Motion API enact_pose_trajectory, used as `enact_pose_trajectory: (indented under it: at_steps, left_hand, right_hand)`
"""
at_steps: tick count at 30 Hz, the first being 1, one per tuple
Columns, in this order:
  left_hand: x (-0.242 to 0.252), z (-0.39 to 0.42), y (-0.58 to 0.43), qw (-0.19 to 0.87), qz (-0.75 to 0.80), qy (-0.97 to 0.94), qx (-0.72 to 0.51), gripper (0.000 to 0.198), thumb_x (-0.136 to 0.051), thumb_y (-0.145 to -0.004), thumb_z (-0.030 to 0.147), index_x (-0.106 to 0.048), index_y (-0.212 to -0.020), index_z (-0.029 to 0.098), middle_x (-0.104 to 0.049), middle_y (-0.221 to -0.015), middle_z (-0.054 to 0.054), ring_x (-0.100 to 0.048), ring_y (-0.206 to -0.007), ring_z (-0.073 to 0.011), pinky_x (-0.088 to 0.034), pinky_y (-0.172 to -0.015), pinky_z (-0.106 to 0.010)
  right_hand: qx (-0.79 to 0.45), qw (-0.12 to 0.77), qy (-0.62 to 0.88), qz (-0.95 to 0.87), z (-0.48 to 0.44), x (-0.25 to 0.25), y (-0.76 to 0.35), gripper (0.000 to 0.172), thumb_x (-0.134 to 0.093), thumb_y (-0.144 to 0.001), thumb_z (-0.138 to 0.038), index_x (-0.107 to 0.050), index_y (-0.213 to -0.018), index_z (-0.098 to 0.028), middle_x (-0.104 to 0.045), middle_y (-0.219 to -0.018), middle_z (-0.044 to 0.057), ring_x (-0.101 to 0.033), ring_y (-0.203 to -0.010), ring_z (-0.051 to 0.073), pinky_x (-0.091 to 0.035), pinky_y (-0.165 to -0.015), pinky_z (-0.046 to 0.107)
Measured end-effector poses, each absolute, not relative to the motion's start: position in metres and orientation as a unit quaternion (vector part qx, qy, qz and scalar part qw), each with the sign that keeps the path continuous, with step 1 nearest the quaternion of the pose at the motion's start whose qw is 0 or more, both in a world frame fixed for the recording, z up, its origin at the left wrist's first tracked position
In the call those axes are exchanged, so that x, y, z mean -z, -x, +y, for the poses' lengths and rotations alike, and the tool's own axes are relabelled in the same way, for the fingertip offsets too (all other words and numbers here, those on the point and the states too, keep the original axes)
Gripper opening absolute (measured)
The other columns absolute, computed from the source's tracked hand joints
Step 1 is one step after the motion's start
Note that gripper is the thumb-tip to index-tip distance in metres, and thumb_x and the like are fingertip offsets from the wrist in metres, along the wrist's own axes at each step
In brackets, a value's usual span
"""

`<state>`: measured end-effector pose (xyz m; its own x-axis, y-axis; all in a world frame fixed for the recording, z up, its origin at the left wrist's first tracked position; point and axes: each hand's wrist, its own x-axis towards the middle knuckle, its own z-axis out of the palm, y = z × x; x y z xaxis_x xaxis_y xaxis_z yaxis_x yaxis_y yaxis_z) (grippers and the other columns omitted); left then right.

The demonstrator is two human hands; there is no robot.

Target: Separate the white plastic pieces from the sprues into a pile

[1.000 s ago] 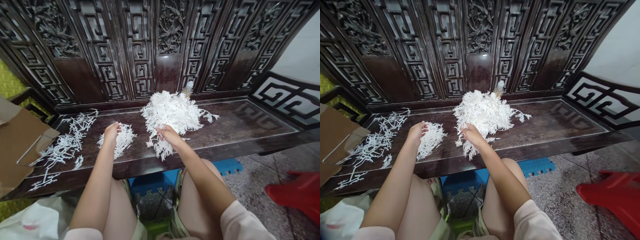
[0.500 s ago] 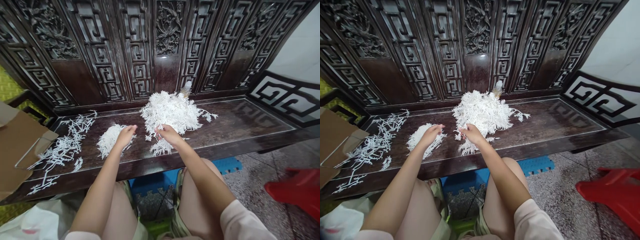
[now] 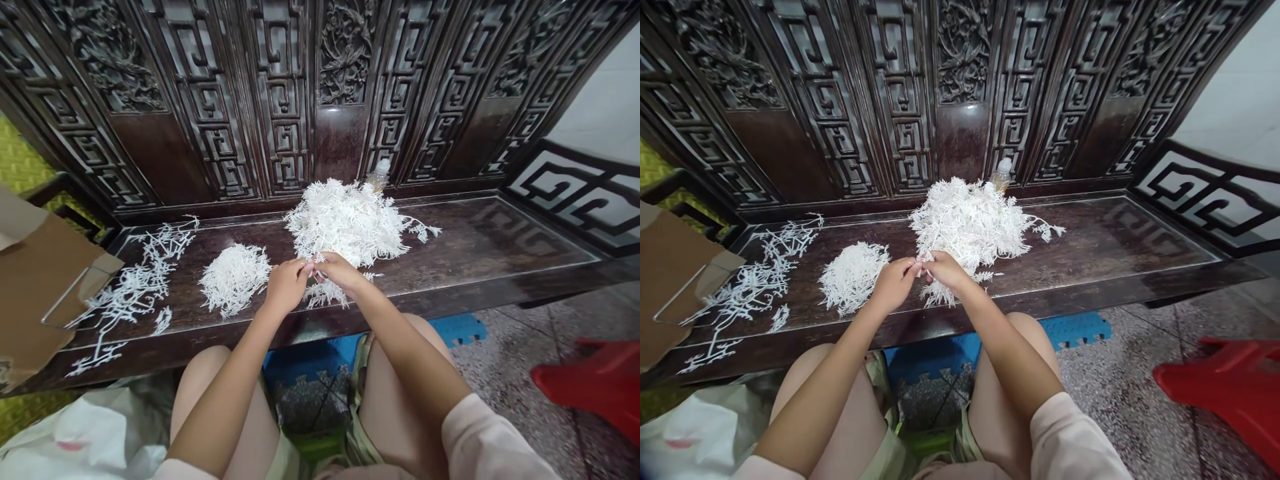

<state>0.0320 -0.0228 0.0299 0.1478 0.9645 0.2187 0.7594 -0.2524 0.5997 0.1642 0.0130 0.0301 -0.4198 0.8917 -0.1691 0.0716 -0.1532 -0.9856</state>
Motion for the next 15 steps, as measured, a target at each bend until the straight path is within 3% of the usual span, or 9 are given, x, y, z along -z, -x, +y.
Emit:
enact_pose_trajectory:
  at_steps: [8,12,15]
  left_hand:
    - [-0.028,-0.024,-0.040,0.269,0.587,-0.634,-0.426,0.032,-0.038,-0.079,0.034,-0.051,-0.056,0.017,-0.050,-0.054,0.000,-0.044,-0.054,-0.0122,-0.031,-0.054,-0.024]
    - [-0.022,-0.015,-0.042,0.306,0.599,-0.556,-0.489,0.030,-0.039,-0.077,0.035,-0.042,-0.052,0.017,-0.041,-0.050,0.002,-0.038,-0.050,-0.0105,-0.030,-0.051,-0.024]
    - [-0.016,0.005,-0.003,0.256,0.715,-0.396,-0.516,0.027,-0.029,-0.078,0.029,-0.038,-0.055,0.018,-0.036,-0.049,0.002,-0.036,-0.047,-0.0101,-0.031,-0.049,-0.024]
  right_hand:
    - [-0.644,0.365,0.437,-0.511,0.004,-0.042,-0.153,0.016,-0.058,-0.056,-0.026,-0.047,-0.061,-0.016,-0.042,-0.051,-0.004,-0.035,-0.049,0.007,-0.023,-0.048,0.022]
    - [-0.554,0.447,0.465,-0.527,-0.003,-0.047,-0.150,0.011,-0.052,-0.061,-0.025,-0.045,-0.058,-0.017,-0.041,-0.055,-0.003,-0.036,-0.055,0.009,-0.028,-0.053,0.023]
    - [-0.473,0.520,0.477,-0.527,-0.001,-0.052,-0.166,0.011,-0.049,-0.065,-0.025,-0.043,-0.058,-0.019,-0.040,-0.058,-0.002,-0.036,-0.056,0.010,-0.028,-0.054,0.024]
